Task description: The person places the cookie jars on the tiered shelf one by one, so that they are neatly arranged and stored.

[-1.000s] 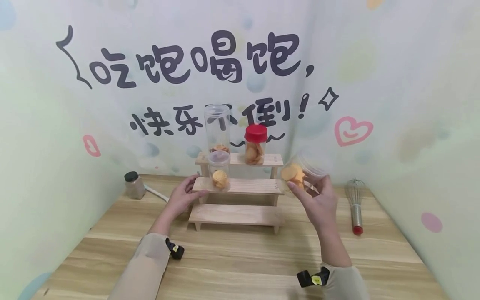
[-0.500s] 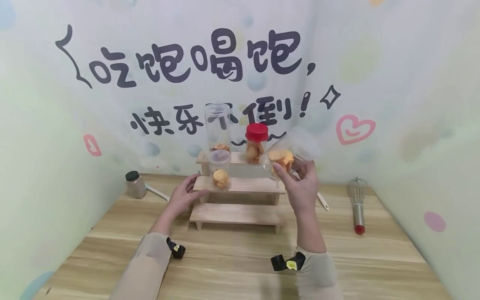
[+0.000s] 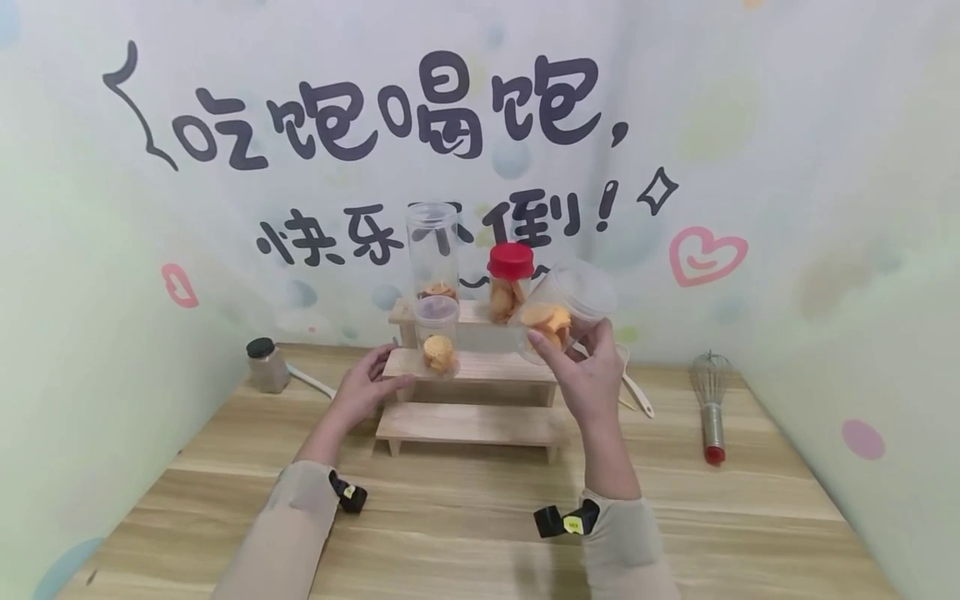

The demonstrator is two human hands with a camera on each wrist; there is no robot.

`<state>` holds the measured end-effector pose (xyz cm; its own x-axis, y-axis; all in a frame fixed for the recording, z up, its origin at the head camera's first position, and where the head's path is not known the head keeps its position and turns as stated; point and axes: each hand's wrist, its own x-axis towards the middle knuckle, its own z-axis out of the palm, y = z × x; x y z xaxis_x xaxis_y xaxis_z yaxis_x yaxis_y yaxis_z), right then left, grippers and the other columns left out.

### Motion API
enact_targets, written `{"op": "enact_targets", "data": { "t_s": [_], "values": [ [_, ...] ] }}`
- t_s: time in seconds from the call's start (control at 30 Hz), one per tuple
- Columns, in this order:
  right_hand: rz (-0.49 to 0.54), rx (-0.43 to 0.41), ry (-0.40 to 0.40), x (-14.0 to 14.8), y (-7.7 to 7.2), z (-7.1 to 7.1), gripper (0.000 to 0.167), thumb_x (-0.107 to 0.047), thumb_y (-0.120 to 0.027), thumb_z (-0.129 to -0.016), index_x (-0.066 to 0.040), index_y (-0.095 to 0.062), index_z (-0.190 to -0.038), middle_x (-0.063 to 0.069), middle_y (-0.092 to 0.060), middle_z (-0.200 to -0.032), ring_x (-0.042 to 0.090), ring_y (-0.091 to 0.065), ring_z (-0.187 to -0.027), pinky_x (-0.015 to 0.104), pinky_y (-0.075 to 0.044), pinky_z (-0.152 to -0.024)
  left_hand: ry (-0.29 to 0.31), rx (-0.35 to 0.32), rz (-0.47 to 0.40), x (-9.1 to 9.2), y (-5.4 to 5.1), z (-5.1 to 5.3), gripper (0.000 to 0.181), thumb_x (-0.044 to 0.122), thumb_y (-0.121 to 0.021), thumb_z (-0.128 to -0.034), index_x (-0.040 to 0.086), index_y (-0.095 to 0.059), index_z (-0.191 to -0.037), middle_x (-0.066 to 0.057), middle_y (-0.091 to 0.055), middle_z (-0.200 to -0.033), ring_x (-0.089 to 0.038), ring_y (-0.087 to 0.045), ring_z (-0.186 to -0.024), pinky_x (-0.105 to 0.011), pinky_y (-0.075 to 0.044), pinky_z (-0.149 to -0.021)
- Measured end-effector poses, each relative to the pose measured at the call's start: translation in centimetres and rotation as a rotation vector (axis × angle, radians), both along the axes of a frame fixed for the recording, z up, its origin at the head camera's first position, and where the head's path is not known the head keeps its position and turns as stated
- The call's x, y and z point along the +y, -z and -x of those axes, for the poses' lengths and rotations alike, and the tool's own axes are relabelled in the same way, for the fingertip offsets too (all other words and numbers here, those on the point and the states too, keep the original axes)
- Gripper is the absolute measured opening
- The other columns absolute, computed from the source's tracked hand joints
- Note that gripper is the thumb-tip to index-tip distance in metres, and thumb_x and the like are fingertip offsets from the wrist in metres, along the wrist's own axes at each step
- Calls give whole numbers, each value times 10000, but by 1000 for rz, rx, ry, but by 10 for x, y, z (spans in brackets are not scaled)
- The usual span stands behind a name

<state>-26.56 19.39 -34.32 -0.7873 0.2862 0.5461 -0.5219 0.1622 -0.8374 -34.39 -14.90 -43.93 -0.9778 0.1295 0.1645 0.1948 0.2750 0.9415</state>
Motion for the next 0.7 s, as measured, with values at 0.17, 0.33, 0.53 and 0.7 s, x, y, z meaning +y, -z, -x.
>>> {"op": "enact_targets", "data": {
  "t_s": [0.17, 0.33, 0.53, 0.7],
  "values": [
    [-45, -24, 8, -1, 3, 0, 588, -231, -865, -818, -100, -543, -1291, 39, -624, -1132, 180, -604, -1016, 186, -556, -865, -2, -4, 1, -1, 1, 0, 968, 502, -846, -778, 128, -382, -1541, -139, -472, -1500, -294, -439, -1397, -427, -381, -1151],
    [-76, -29, 1, -2, 8, 4, 594, -245, -868, -815, -103, -539, -1289, 40, -618, -1132, 173, -601, -1024, 196, -562, -859, -4, -1, 5, -1, 1, 1, 967, 520, -843, -772, 147, -387, -1539, -136, -466, -1507, -297, -437, -1399, -431, -383, -1150],
    [-165, -101, 18, -2, 17, 9, 580, -341, -874, -801, -74, -536, -1190, 56, -623, -1110, 160, -596, -1014, 268, -569, -894, 2, 1, 2, -1, 1, 1, 980, 524, -842, -771, 140, -377, -1544, -138, -453, -1517, -298, -426, -1407, -436, -375, -1155],
    [-240, -162, 25, -4, 23, 11, 614, -467, -853, -790, -111, -527, -1169, 46, -623, -1146, 167, -575, -1068, 420, -546, -978, 3, 3, 3, -1, 1, 1, 981, 529, -840, -771, 140, -378, -1543, -137, -454, -1516, -299, -426, -1406, -438, -374, -1156]
  ]
}}
